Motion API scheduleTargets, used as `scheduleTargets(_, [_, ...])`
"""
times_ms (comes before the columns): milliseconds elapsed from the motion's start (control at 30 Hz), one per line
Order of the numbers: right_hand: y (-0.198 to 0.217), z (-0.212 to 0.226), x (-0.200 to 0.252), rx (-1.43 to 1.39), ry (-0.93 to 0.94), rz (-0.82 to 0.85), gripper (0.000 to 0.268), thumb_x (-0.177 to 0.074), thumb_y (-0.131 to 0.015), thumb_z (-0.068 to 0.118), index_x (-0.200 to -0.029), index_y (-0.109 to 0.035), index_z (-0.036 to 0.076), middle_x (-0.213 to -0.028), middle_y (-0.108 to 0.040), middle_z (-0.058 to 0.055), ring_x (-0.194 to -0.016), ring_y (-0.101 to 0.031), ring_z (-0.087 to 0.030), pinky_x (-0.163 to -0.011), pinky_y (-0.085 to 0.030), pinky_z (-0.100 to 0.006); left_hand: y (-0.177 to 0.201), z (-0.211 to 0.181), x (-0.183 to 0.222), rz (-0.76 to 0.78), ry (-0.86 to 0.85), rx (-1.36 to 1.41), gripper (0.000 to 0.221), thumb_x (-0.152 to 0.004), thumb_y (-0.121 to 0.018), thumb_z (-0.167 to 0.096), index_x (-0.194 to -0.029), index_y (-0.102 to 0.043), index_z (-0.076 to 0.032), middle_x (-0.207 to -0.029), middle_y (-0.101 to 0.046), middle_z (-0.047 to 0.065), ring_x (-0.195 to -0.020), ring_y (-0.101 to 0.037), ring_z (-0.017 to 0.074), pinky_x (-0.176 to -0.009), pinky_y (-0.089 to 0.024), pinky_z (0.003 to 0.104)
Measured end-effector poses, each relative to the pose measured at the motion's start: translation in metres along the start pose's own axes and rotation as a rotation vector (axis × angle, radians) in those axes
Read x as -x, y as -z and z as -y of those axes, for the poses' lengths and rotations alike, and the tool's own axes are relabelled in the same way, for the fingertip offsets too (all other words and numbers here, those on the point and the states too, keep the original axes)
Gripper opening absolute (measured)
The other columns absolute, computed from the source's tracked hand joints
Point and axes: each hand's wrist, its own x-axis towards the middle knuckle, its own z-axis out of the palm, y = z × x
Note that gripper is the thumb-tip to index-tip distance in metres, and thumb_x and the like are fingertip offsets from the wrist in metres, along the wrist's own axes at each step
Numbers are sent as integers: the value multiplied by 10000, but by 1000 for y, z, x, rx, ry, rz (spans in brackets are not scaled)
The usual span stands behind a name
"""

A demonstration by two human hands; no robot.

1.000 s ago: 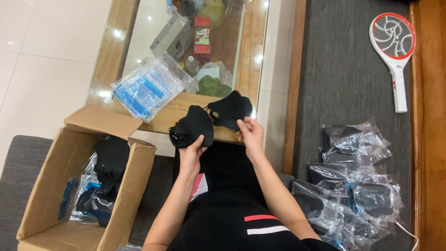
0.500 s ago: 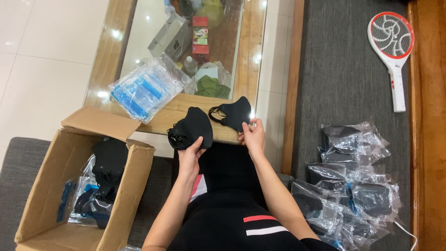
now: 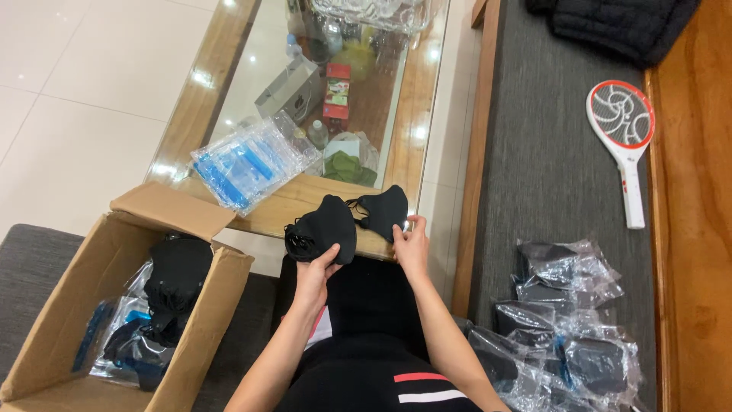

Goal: Inspecting and packaging black face masks into individual plastic sleeves

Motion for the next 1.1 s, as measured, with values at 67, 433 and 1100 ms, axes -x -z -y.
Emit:
scheduleTargets(67, [-4,-26,-16,57,39,-39,392,-952,-657,232,-1259,-468,77,-592,-665,-67,-467,-651,-227,-453,-494,-326,1,4,-3,18,-10,2,792,-728,-911,-23,-1404,-500,-43,-1276,-660,142,-1049,-709,332,-854,-629,483])
scheduleTargets(433, [-11,14,32,-265,249,156,542,-941,-736,252,-1407,-522,74,-1089,-729,-211,-958,-702,-287,-845,-552,-401,-10,6,9,131,1,-32,778,-701,-941,-32,-1358,-527,-66,-1250,-692,138,-970,-739,336,-777,-653,503])
scheduleTargets(1100, [-14,41,73,30,594,57,543,-976,-674,191,-1490,-526,97,-1248,-635,-188,-1072,-661,-360,-796,-591,-403,-4,12,3,103,-134,-171,577,-735,-938,-79,-1232,-647,-49,-1107,-761,93,-762,-767,279,-624,-671,431])
